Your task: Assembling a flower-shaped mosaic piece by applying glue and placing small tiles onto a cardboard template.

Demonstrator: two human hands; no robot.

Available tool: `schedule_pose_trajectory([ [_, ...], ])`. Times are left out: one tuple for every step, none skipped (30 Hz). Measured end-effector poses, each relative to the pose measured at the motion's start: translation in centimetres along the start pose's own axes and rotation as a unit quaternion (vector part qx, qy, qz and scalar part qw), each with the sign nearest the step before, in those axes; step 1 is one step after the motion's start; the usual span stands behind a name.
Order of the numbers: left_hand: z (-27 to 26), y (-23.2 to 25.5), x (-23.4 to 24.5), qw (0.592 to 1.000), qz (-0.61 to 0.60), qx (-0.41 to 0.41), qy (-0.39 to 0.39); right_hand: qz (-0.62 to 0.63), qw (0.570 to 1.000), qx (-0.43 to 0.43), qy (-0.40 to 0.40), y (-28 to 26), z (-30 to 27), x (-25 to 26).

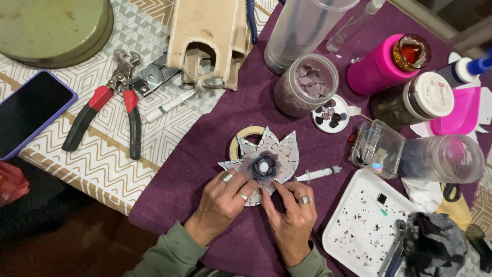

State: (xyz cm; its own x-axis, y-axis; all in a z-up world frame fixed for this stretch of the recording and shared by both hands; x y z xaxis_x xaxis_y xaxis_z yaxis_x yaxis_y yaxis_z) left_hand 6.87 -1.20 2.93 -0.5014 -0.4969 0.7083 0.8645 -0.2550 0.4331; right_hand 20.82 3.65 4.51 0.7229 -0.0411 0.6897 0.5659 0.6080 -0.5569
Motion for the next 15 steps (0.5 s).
schedule_pose_trajectory([
  [0.03, -0.08, 0.00, 1.000, 0.001, 0.000, 0.001, 0.001, 1.000, 0.001, 0.001, 0.08, -0.04, -0.09],
  [0.01, -0.05, 0.03, 1.000, 0.000, -0.002, 0.005, 0.001, 1.000, -0.004, 0.005, 0.22, -0.18, -0.05],
  [-0.02, -0.03, 0.05, 1.000, -0.001, -0.004, 0.009, 0.002, 1.000, -0.009, 0.009, 0.37, -0.33, -0.02],
  [-0.08, -0.04, 0.01, 1.000, -0.001, -0.004, 0.008, 0.002, 1.000, -0.009, 0.009, 0.38, -0.36, -0.05],
  [-0.14, -0.07, -0.07, 1.000, -0.003, -0.004, 0.004, 0.003, 1.000, -0.008, 0.010, 0.37, -0.39, -0.08],
  [-0.20, -0.09, -0.13, 1.000, -0.004, -0.003, 0.001, 0.003, 1.000, -0.006, 0.010, 0.34, -0.41, -0.12],
  [-0.21, -0.07, -0.13, 1.000, -0.004, -0.003, 0.001, 0.004, 1.000, -0.006, 0.010, 0.31, -0.43, -0.13],
  [-0.18, -0.04, -0.10, 1.000, -0.001, -0.006, 0.004, 0.007, 1.000, -0.007, 0.009, 0.31, -0.41, -0.18],
  [-0.15, -0.01, -0.08, 1.000, 0.002, -0.010, 0.008, 0.010, 1.000, -0.007, 0.008, 0.31, -0.39, -0.23],
  [-0.03, 0.02, 0.12, 1.000, 0.003, -0.009, 0.008, 0.011, 1.000, -0.007, 0.008, 0.29, -0.43, -0.26],
  [0.08, 0.06, 0.25, 1.000, 0.004, -0.010, 0.004, 0.014, 1.000, -0.012, 0.009, 0.35, -0.47, -0.27],
  [0.22, 0.10, 0.35, 1.000, 0.004, -0.011, 0.000, 0.016, 1.000, -0.017, 0.011, 0.44, -0.51, -0.27],
  [0.18, 0.13, 0.28, 1.000, 0.004, -0.011, 0.000, 0.016, 1.000, -0.018, 0.011, 0.43, -0.51, -0.24],
  [0.18, 0.13, 0.23, 1.000, 0.004, -0.010, 0.001, 0.022, 1.000, -0.020, 0.010, 0.46, -0.48, -0.24],
  [0.18, 0.12, 0.18, 1.000, 0.004, -0.009, 0.002, 0.029, 0.999, -0.022, 0.010, 0.48, -0.45, -0.23],
])
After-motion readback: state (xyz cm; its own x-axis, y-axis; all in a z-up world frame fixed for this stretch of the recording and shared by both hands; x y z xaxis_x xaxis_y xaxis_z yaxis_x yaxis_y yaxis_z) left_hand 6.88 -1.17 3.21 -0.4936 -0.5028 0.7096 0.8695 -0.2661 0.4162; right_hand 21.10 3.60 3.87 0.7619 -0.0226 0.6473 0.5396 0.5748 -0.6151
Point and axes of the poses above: each hand's wrist, its own z-axis towards the middle knuckle, its own x-axis out of the back of the hand, y = z × x, the point moved 7 cm from there along z, towards the middle knuckle, and after that the axes turned 6 degrees about z, right-handed, at the moved point
